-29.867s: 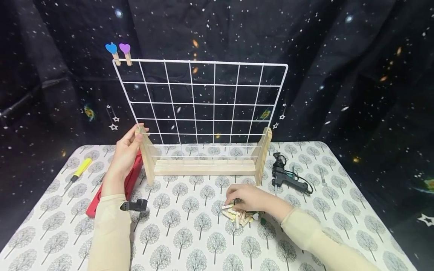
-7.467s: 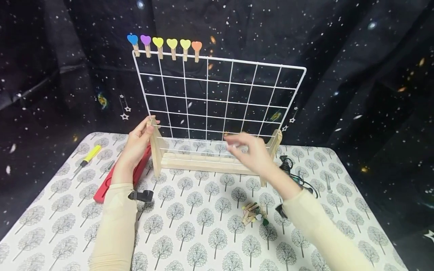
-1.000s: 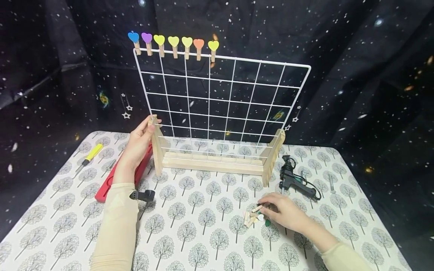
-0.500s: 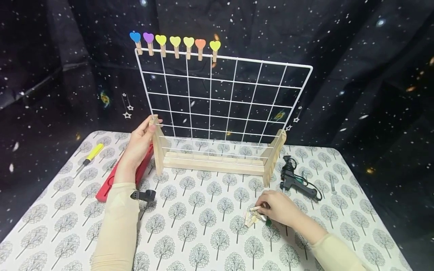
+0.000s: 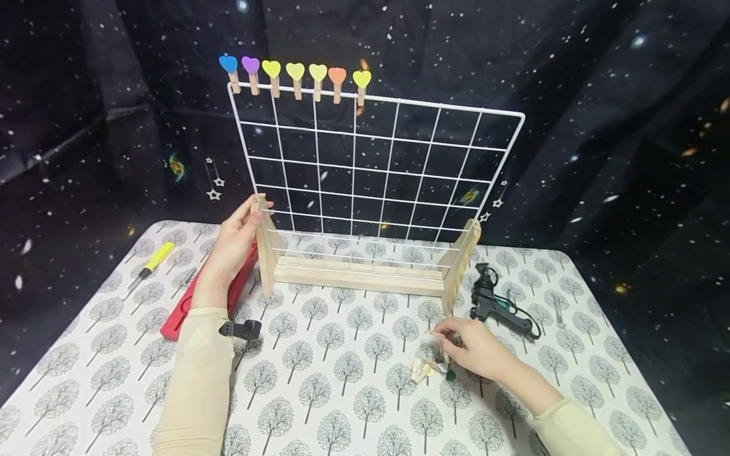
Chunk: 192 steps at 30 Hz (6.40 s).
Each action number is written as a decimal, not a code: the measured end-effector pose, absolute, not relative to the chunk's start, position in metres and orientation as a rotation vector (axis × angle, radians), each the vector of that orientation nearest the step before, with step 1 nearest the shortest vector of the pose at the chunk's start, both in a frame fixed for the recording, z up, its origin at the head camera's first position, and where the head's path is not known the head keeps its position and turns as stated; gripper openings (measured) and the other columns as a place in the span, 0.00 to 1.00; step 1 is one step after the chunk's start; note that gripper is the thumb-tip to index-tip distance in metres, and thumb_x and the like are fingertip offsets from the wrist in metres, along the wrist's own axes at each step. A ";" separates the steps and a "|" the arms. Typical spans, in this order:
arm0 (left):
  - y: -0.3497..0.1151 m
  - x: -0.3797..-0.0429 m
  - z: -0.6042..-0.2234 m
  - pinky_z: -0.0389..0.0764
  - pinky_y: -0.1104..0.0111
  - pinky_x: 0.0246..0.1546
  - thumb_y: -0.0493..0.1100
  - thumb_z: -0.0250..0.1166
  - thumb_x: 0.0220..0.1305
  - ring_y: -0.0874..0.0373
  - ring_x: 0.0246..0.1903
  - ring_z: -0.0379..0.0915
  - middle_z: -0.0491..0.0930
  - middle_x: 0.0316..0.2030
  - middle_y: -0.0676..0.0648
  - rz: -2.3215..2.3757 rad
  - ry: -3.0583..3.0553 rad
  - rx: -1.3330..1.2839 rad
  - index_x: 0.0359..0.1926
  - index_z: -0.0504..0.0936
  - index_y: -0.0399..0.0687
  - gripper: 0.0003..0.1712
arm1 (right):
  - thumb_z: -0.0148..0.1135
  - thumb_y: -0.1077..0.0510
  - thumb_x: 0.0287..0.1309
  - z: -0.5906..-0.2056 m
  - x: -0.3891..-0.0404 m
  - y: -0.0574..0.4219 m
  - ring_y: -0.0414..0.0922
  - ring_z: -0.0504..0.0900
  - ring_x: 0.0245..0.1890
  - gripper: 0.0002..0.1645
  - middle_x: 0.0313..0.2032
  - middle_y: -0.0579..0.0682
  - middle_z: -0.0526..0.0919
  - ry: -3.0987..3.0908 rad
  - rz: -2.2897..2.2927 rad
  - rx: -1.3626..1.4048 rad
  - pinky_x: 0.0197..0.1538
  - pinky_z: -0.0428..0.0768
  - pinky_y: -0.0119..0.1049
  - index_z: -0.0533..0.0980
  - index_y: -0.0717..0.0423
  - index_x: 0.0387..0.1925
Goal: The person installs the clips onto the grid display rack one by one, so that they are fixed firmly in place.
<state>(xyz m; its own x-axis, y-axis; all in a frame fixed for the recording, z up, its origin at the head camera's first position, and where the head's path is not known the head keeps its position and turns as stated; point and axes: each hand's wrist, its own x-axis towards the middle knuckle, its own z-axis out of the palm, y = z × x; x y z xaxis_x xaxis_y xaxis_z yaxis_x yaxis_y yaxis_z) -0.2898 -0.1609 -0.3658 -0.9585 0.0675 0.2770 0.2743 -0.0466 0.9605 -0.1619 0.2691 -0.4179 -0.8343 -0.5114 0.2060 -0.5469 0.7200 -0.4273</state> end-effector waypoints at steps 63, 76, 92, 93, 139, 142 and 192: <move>-0.162 -0.297 -0.371 0.55 0.60 0.61 0.52 0.53 0.59 0.59 0.56 0.62 0.68 0.55 0.49 -2.118 -2.055 -0.393 0.61 0.61 0.60 0.28 | 0.58 0.50 0.48 -0.092 -0.259 0.149 0.34 0.77 0.31 0.19 0.27 0.37 0.81 -2.403 1.108 0.558 0.32 0.64 0.23 0.77 0.51 0.43; -0.158 -0.282 -0.357 0.56 0.63 0.60 0.49 0.52 0.61 0.57 0.56 0.62 0.68 0.56 0.47 -2.107 -2.077 -0.367 0.62 0.60 0.58 0.27 | 0.59 0.48 0.48 -0.100 -0.266 0.135 0.33 0.76 0.25 0.16 0.23 0.34 0.79 -2.402 0.881 0.438 0.18 0.54 0.28 0.80 0.50 0.39; -0.159 -0.284 -0.359 0.55 0.62 0.61 0.50 0.52 0.61 0.58 0.56 0.61 0.68 0.56 0.49 -2.104 -2.084 -0.374 0.62 0.59 0.59 0.28 | 0.57 0.50 0.51 -0.103 -0.264 0.128 0.33 0.78 0.25 0.16 0.28 0.45 0.82 -2.449 0.796 0.453 0.17 0.59 0.25 0.79 0.52 0.39; -0.159 -0.286 -0.360 0.55 0.62 0.61 0.51 0.52 0.60 0.59 0.56 0.61 0.68 0.55 0.50 -2.105 -2.083 -0.374 0.62 0.59 0.60 0.28 | 0.57 0.50 0.51 -0.103 -0.264 0.128 0.32 0.78 0.25 0.16 0.28 0.45 0.82 -2.451 0.795 0.452 0.17 0.59 0.25 0.79 0.52 0.39; -0.160 -0.289 -0.363 0.55 0.61 0.61 0.49 0.52 0.60 0.58 0.55 0.62 0.67 0.56 0.45 -2.177 -1.991 -0.415 0.63 0.58 0.54 0.29 | 0.57 0.55 0.53 -0.379 -0.189 0.257 0.37 0.74 0.33 0.19 0.42 0.44 0.78 -2.781 0.934 0.718 0.33 0.75 0.30 0.72 0.49 0.49; -0.159 -0.285 -0.359 0.55 0.61 0.61 0.49 0.52 0.60 0.57 0.55 0.62 0.66 0.56 0.43 -2.151 -2.002 -0.413 0.62 0.59 0.55 0.29 | 0.59 0.55 0.51 -0.399 -0.175 0.270 0.35 0.75 0.35 0.18 0.43 0.41 0.77 -2.795 0.856 0.733 0.36 0.75 0.31 0.74 0.49 0.47; -0.160 -0.290 -0.369 0.54 0.63 0.61 0.51 0.53 0.59 0.58 0.56 0.61 0.66 0.57 0.45 -2.194 -2.010 -0.405 0.63 0.56 0.54 0.31 | 0.67 0.51 0.39 -0.442 -0.113 0.292 0.30 0.69 0.25 0.13 0.34 0.37 0.73 -2.732 0.764 0.921 0.25 0.69 0.19 0.74 0.41 0.31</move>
